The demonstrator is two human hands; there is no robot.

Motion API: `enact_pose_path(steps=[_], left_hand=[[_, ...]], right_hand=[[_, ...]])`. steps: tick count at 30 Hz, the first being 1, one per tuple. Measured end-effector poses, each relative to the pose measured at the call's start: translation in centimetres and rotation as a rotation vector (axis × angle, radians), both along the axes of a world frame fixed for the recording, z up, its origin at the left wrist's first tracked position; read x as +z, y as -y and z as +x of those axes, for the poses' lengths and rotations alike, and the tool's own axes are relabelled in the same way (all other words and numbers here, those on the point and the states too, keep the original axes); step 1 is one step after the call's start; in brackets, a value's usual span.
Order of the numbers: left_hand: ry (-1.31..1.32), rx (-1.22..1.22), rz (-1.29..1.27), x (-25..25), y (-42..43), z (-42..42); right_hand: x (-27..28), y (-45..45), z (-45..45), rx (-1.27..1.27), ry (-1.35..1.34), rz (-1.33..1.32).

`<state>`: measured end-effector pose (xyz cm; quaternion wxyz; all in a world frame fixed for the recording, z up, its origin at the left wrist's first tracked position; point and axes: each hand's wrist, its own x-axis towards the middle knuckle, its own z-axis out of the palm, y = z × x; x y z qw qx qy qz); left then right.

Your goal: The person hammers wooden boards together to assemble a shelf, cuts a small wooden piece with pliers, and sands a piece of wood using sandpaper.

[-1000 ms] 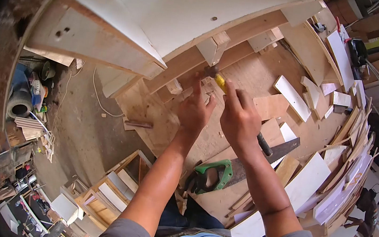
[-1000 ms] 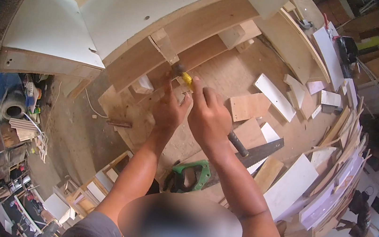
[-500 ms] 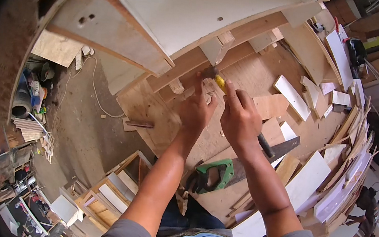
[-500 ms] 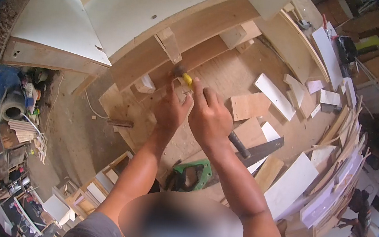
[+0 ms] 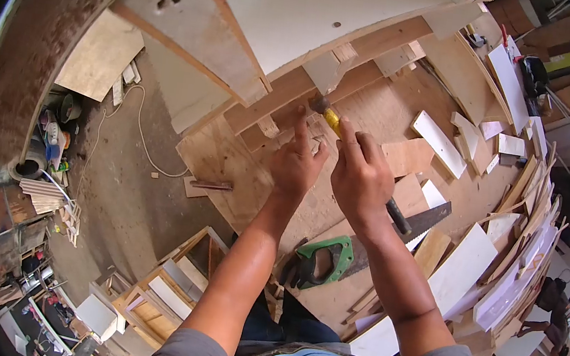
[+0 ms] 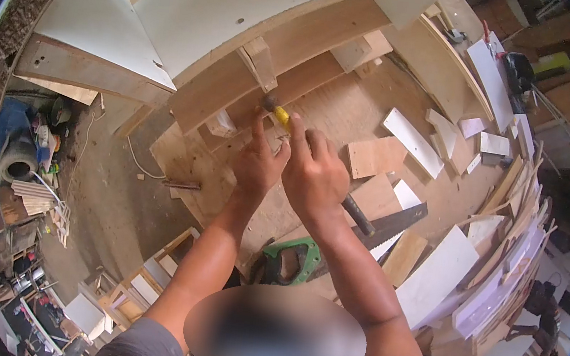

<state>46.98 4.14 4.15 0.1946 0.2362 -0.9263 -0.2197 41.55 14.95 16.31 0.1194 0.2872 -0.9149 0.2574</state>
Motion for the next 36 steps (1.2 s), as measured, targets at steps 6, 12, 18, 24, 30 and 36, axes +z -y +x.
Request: enact_pose_path(steps=[6, 12, 18, 24, 30, 36], left_hand=[[0.127, -0.023, 0.072, 1.8, 0.1, 0.2], [0.186, -0.114, 0.253, 2.6, 1.2, 2.0], [-0.1, -0.273, 0.091, 1.4, 3.1, 11.6], [0.04, -0.011, -0.213, 0.4, 9.0, 19.5], [0.086, -0.077, -0.024, -0.6, 10.1, 18.5], [0.012, -0.328, 0.092, 0.1, 10.2, 14.3]], right_hand=[[0.6, -1.4, -0.2, 0.002, 0.155, -0.015], [-1.6, -6.4, 1.2, -0.08, 0.412, 0.092], [-4.6, -8.1, 3.2, -0.088, 0.47, 0.217], [-7.0, -7.8, 4.9, -0.215, 0.4, 0.225], [-8.1, -7.1, 6.7, -0.321, 0.232, 0.266], [-7.1, -6.1, 9.1, -0.365, 0.191, 0.167]])
